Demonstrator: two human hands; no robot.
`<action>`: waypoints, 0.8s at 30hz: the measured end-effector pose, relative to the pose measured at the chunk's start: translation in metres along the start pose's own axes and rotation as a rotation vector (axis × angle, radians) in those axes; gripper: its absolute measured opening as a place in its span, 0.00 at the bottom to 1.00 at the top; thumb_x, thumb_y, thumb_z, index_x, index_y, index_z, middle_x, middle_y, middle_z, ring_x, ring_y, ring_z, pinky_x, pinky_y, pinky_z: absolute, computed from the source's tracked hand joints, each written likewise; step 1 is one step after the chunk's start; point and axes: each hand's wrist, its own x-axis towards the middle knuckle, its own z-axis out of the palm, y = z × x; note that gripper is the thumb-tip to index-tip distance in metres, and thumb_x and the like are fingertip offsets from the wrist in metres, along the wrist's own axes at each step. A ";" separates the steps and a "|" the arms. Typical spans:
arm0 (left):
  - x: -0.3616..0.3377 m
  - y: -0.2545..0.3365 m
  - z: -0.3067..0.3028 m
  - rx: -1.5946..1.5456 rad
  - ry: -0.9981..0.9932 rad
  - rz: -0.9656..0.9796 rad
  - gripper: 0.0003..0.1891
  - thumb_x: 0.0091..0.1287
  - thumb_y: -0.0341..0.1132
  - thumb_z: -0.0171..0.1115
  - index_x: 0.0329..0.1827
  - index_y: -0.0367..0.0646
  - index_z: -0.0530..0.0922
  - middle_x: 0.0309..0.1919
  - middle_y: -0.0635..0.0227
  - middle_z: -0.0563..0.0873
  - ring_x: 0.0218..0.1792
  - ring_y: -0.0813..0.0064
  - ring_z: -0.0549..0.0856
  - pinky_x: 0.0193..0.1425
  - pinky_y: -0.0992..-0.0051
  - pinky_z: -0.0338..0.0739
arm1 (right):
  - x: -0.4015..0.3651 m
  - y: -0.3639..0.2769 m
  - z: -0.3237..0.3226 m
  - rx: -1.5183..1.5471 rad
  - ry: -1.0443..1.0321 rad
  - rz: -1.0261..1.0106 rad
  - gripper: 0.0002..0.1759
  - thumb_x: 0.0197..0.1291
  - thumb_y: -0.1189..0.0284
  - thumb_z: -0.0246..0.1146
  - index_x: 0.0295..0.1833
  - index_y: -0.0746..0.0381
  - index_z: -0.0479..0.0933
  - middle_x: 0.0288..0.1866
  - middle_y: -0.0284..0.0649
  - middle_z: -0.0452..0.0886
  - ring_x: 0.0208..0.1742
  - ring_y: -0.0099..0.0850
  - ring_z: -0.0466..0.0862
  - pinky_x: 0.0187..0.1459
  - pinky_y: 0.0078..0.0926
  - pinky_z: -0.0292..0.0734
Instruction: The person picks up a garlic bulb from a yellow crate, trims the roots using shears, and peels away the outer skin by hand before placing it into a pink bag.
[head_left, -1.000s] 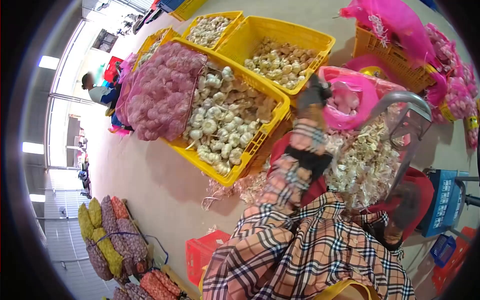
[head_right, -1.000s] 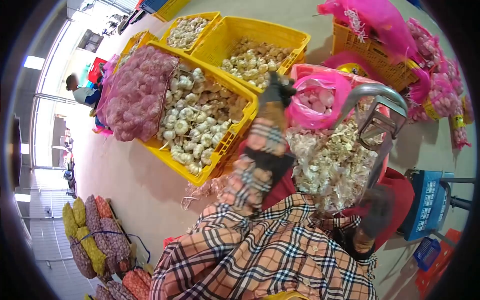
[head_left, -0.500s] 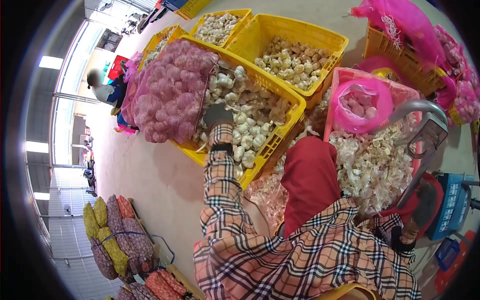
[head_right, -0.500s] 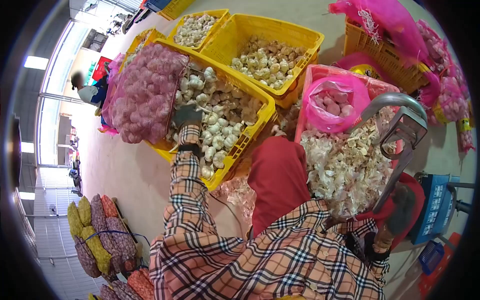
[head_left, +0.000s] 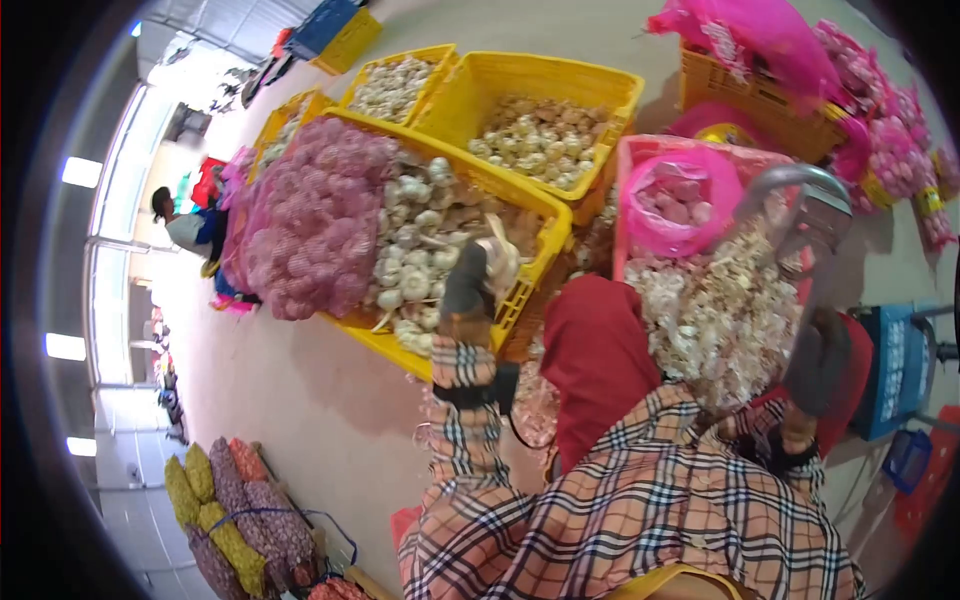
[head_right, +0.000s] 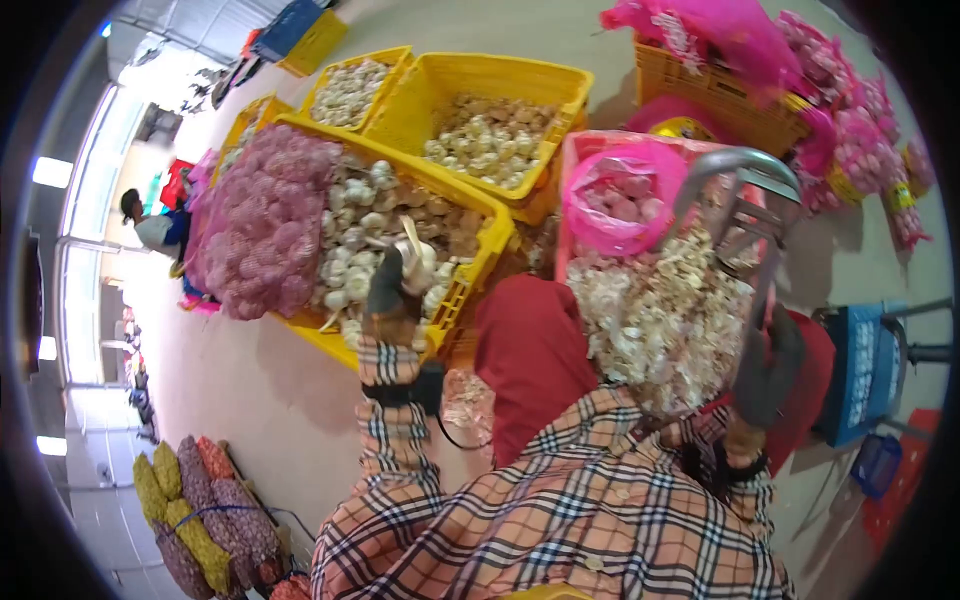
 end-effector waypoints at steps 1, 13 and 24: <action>0.003 -0.025 -0.002 -0.143 -0.381 -0.077 0.16 0.63 0.46 0.55 0.35 0.40 0.75 0.29 0.69 0.78 0.25 0.78 0.74 0.27 0.80 0.67 | 0.003 -0.004 0.005 0.012 0.012 -0.019 0.20 0.60 0.72 0.55 0.57 0.67 0.66 0.54 0.45 0.72 0.54 0.36 0.73 0.57 0.30 0.65; -0.032 -0.169 0.142 -0.160 -0.539 -0.334 0.26 0.62 0.30 0.58 0.63 0.41 0.62 0.50 0.63 0.74 0.49 0.66 0.77 0.52 0.67 0.76 | 0.016 -0.020 -0.013 0.480 -0.426 0.577 0.24 0.56 0.67 0.61 0.56 0.68 0.69 0.31 0.35 0.75 0.30 0.25 0.74 0.35 0.22 0.71; -0.029 -0.198 0.190 -0.409 -0.575 -0.381 0.23 0.62 0.30 0.59 0.60 0.41 0.65 0.51 0.64 0.76 0.52 0.67 0.76 0.57 0.64 0.74 | 0.026 -0.039 -0.032 0.646 -0.562 0.801 0.21 0.59 0.66 0.58 0.56 0.65 0.71 0.23 0.28 0.71 0.19 0.17 0.69 0.22 0.15 0.66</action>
